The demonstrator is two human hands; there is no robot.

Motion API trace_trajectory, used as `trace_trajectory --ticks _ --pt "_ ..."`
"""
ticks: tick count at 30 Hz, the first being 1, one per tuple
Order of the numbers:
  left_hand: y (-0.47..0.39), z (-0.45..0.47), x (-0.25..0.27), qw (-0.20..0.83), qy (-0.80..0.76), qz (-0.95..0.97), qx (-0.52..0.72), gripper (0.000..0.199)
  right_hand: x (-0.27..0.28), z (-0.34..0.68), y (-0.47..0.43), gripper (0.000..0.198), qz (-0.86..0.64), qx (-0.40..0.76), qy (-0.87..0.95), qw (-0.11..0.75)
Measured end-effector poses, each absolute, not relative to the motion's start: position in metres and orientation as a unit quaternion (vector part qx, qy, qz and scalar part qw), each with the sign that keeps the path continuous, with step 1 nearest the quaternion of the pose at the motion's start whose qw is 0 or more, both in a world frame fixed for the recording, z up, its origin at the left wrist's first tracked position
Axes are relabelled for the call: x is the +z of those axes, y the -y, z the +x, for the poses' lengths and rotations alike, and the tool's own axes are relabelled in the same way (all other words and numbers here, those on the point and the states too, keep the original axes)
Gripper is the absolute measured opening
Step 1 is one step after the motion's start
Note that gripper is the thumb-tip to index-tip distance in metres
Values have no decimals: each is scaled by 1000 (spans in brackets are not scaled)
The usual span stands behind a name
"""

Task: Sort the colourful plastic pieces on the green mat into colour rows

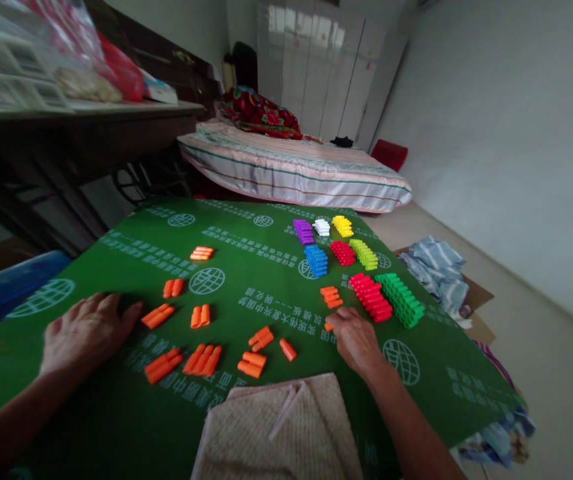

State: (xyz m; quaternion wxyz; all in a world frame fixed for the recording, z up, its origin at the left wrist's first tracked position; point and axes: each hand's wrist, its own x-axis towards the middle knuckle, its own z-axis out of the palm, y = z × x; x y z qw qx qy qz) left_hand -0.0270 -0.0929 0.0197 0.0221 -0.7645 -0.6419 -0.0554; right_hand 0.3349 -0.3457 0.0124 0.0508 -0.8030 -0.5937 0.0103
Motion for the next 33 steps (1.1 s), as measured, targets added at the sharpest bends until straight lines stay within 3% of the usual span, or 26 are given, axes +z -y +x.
trace_trajectory --ticks 8,14,20,33 --pt "92 -27 21 19 644 -763 -52 78 -9 323 346 18 -829 -29 527 182" --pt "90 -28 18 32 633 -772 -48 76 -18 337 337 46 -839 -71 464 275" --pt "94 -25 23 24 638 -768 -44 76 -21 344 328 59 -839 -76 454 291" --pt "95 -26 21 25 635 -770 -56 75 -15 341 327 63 -854 -67 453 249"
